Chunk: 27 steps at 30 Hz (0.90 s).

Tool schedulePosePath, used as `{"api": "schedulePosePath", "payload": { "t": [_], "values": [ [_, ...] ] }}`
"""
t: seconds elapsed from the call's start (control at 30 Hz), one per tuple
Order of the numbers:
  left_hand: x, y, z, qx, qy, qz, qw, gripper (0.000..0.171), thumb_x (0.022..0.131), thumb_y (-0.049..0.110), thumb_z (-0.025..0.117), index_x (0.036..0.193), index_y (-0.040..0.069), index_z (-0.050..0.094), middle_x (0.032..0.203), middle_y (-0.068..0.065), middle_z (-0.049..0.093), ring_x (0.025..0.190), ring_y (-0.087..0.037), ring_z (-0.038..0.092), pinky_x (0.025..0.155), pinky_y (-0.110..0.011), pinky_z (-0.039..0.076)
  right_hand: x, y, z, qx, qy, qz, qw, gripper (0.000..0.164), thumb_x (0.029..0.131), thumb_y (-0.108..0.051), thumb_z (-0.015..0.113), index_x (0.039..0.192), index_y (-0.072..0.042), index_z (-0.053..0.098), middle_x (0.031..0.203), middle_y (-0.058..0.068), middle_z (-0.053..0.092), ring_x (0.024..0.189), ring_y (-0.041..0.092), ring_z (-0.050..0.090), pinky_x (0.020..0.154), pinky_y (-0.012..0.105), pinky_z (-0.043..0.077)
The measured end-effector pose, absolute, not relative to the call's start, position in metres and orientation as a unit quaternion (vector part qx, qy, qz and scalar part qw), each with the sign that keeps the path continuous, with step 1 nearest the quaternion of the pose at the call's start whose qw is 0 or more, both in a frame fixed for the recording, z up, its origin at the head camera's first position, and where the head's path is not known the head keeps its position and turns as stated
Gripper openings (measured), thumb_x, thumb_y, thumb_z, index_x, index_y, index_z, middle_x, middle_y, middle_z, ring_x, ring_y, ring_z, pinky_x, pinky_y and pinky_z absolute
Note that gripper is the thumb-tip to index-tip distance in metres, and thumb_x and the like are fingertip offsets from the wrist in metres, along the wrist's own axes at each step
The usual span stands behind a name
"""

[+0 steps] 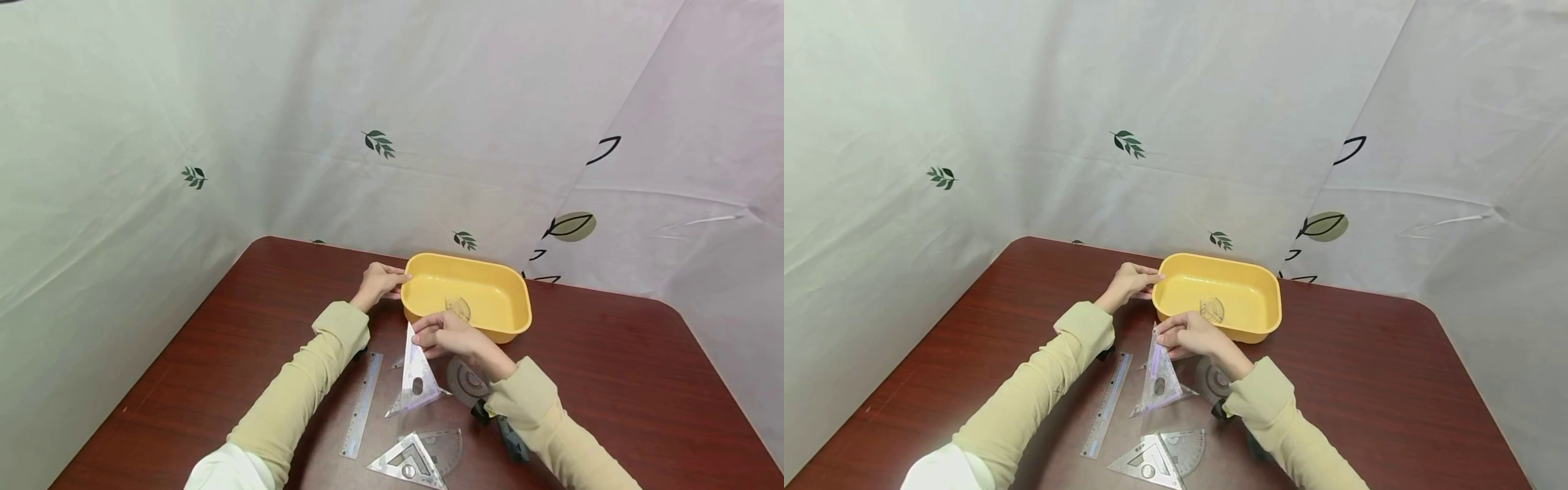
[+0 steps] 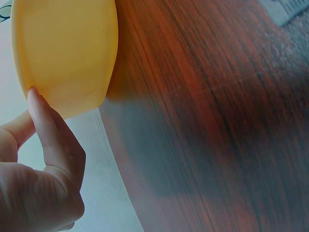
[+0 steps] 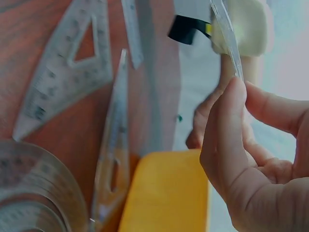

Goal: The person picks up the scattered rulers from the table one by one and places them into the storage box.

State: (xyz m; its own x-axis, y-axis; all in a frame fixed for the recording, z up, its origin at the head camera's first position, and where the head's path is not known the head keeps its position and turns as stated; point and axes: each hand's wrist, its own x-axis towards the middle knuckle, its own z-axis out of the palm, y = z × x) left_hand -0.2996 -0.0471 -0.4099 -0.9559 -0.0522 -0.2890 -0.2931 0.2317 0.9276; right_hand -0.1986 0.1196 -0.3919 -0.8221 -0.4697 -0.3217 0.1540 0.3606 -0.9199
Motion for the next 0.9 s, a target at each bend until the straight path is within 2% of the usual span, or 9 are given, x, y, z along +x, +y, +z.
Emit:
{"api": "schedulePosePath", "payload": {
  "t": [0.17, 0.4, 0.53, 0.9],
  "values": [
    [-0.299, -0.048, -0.410, -0.104, 0.776, 0.614, 0.099, 0.029, 0.084, 0.013, 0.075, 0.108, -0.001, 0.071, 0.093, -0.019, 0.072, 0.050, -0.008, 0.059, 0.047, -0.019, 0.056, -0.204, 0.127, -0.381, -0.100, 0.773, -0.569, 0.261, 0.030, 0.091, -0.003, 0.060, 0.115, 0.014, 0.056, 0.083, 0.000, 0.065, 0.074, 0.007, 0.060, 0.066, 0.022, 0.060],
    [-0.300, -0.048, -0.411, -0.107, 0.780, 0.610, 0.095, 0.028, 0.084, 0.014, 0.075, 0.107, 0.000, 0.071, 0.080, -0.010, 0.069, 0.050, -0.008, 0.059, 0.047, -0.020, 0.057, -0.212, 0.138, -0.368, -0.082, 0.771, -0.582, 0.247, 0.034, 0.093, -0.003, 0.058, 0.121, 0.015, 0.052, 0.088, 0.002, 0.064, 0.075, 0.007, 0.059, 0.066, 0.018, 0.058],
    [-0.300, -0.047, -0.410, -0.107, 0.782, 0.606, 0.095, 0.027, 0.084, 0.014, 0.075, 0.107, 0.000, 0.071, 0.079, -0.009, 0.068, 0.049, -0.007, 0.058, 0.046, -0.019, 0.056, -0.217, 0.144, -0.365, -0.081, 0.767, -0.590, 0.240, 0.037, 0.093, -0.003, 0.057, 0.124, 0.015, 0.049, 0.088, 0.000, 0.063, 0.074, 0.007, 0.058, 0.066, 0.017, 0.058],
    [-0.297, -0.048, -0.407, -0.106, 0.787, 0.600, 0.100, 0.028, 0.086, 0.016, 0.074, 0.109, 0.001, 0.071, 0.093, -0.016, 0.072, 0.049, -0.008, 0.058, 0.047, -0.019, 0.056, -0.235, 0.163, -0.367, -0.087, 0.749, -0.617, 0.227, 0.041, 0.096, -0.005, 0.056, 0.130, 0.015, 0.045, 0.092, -0.008, 0.064, 0.076, 0.004, 0.061, 0.071, 0.020, 0.060]
  ]
}}
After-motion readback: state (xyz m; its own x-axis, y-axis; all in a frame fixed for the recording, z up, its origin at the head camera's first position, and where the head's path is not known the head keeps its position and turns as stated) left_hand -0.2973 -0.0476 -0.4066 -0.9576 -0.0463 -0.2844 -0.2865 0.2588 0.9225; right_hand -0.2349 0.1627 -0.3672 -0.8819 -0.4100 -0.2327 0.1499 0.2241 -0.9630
